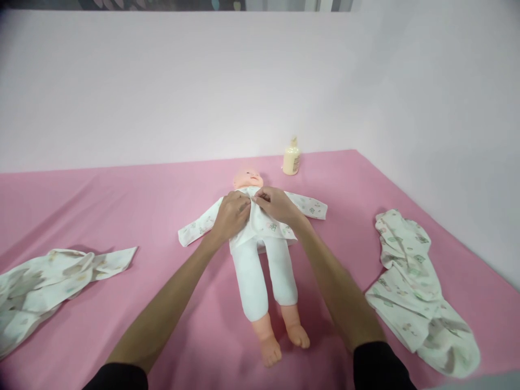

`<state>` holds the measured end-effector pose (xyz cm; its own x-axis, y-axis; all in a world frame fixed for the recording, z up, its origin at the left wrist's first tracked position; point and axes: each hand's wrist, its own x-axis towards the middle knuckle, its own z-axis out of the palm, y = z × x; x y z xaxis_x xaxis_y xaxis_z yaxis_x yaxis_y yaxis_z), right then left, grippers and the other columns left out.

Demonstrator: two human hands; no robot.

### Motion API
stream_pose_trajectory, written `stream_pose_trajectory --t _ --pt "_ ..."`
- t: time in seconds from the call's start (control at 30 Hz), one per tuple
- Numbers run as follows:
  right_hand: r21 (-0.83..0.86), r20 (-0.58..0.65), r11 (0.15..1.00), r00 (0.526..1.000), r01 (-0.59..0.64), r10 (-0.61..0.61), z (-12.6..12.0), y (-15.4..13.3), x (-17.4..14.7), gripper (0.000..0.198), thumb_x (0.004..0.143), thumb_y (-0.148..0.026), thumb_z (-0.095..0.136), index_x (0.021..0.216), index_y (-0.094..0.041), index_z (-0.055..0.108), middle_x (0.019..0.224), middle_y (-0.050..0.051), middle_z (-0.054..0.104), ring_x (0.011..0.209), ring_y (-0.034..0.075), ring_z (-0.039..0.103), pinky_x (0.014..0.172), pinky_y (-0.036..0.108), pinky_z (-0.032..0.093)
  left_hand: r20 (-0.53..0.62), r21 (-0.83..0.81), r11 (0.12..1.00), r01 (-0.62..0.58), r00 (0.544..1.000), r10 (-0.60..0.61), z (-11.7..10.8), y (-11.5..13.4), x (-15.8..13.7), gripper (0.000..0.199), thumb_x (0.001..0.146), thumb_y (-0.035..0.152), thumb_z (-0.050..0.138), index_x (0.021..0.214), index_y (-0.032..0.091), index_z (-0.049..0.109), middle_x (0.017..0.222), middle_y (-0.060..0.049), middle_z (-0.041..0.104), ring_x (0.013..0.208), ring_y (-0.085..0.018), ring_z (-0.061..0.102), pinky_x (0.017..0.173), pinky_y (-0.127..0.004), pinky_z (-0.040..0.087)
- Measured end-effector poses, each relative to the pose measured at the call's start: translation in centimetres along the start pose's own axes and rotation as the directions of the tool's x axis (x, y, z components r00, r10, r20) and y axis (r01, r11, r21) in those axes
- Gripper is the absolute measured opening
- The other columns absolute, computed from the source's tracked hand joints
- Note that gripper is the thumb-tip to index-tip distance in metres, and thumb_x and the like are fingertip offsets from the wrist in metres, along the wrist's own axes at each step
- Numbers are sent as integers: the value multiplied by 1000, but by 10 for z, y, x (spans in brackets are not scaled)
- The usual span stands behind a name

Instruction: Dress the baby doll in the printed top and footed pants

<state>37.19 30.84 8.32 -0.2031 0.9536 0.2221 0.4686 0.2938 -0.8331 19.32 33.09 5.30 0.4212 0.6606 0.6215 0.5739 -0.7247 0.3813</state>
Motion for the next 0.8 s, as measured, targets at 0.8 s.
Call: stream_pose_trajectory --t 0.8 --pt "-246 27 944 975 219 -219 -2 -2 1 15 93 -29 56 87 -21 67 91 4 67 78 16 59 70 30 42 311 -454 723 521 853 -419 -19 4 8 23 86 32 52 79 19 69 78 -2 63 70 -14 52 62 -25 40"
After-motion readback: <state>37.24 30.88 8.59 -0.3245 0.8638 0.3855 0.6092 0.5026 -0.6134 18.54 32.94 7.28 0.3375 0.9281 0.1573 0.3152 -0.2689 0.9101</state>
